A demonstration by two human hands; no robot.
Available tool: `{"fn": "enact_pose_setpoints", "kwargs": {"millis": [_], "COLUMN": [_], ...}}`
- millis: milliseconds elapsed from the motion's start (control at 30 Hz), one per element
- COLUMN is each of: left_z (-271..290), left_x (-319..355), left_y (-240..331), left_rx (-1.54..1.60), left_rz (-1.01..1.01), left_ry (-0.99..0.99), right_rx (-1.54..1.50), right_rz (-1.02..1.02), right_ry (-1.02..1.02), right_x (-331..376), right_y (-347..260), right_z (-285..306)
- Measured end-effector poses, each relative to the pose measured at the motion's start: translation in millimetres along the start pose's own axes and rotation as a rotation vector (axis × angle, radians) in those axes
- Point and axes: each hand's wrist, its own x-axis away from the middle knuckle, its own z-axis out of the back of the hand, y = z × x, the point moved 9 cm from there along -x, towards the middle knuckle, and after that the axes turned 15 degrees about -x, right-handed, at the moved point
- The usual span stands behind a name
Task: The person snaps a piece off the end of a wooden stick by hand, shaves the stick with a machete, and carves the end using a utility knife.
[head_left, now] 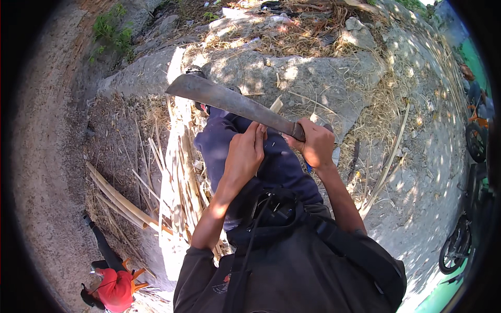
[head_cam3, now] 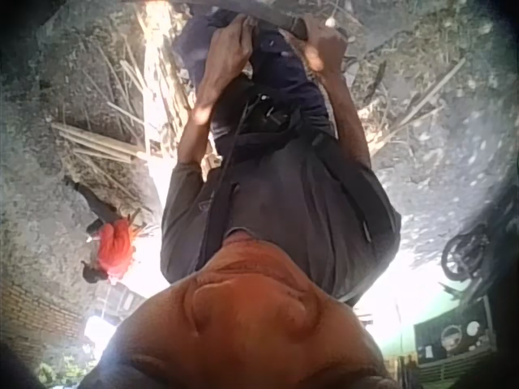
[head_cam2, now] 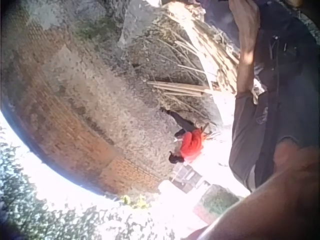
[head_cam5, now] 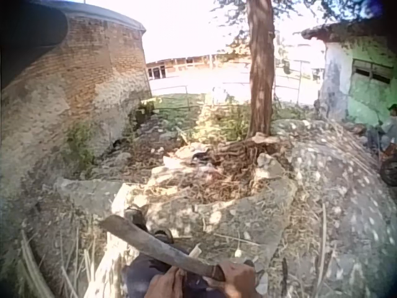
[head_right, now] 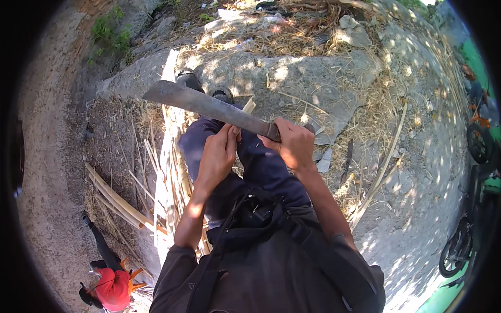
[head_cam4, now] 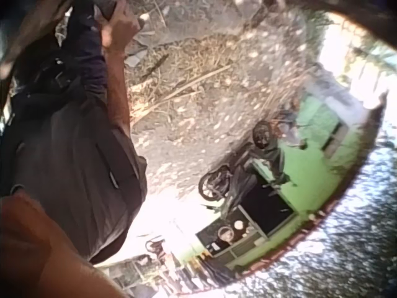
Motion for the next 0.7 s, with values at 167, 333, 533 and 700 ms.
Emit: {"fn": "enact_pose_setpoints", "kwargs": {"millis": [167, 333, 533, 700], "left_z": [-5.9, -12.9, -10.1, -19.0], "left_x": [-3.4, -6.2, -11.4, -7.3], "left_y": [-10.5, -11.0, -12.0, -17.4], "left_rx": [0.111, 0.097, 0.004, 0.067], "left_rz": [0.113, 0.100, 0.102, 0.116], "left_ry": [-0.157, -0.136, -0.119, -0.134], "right_rx": [0.034, 0.076, 0.013, -0.121], "right_rz": [0.001, -0.002, -0.102, -0.077], "right_ry": [0.042, 0.095, -0.060, -0.265], "right_x": [-8.0, -9.9, -18.3, -16.5], "right_y": [5.5, 13.8, 15.9, 18.3], "right_z": [1.8, 6.4, 7.3, -5.0]}}
